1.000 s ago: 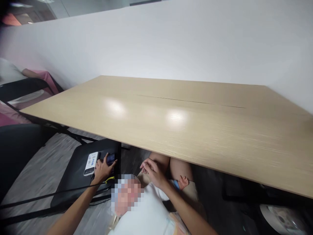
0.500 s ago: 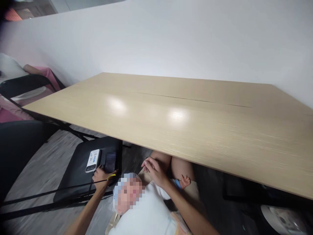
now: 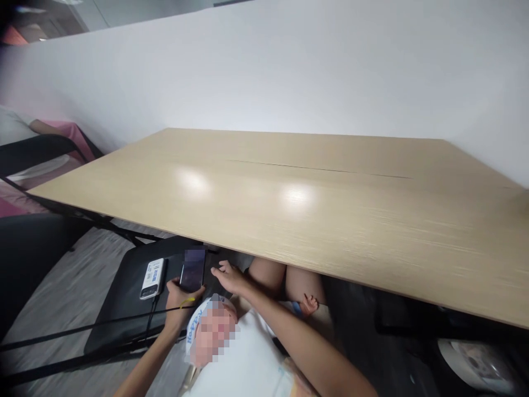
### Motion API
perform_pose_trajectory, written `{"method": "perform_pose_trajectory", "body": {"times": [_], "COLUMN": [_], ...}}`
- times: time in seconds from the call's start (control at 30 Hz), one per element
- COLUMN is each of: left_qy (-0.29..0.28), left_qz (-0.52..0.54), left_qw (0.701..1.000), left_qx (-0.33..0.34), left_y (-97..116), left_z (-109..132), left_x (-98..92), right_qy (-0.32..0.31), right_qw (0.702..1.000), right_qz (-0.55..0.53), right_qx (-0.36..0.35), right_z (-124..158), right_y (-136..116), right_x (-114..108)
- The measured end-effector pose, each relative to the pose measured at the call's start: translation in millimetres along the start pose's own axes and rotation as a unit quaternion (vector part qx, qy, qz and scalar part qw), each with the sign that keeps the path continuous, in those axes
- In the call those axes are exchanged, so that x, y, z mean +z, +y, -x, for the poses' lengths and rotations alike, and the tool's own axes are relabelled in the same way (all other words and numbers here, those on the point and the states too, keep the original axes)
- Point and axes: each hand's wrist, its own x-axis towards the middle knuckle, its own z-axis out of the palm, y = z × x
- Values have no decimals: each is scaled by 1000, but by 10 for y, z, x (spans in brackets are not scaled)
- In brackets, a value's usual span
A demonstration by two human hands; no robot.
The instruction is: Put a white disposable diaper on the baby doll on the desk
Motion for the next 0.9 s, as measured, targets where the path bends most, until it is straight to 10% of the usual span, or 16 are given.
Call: {"method": "perform_pose_trajectory", "body": {"times": [0.27,0.9], "left_qy": [13,-44], "left_qz": [86,194], "left_qw": [992,956], "left_qx": [86,214], "left_y": [539,426], "left_z": [347,154], "left_x": [-161,86], "right_qy": [14,41], "right_qw": [998,992], "right_qz": [-51,-94], "right_qx": [-29,-76], "right_z": [-31,43], "right_y": [-41,-93], "right_x": [301,167]}}
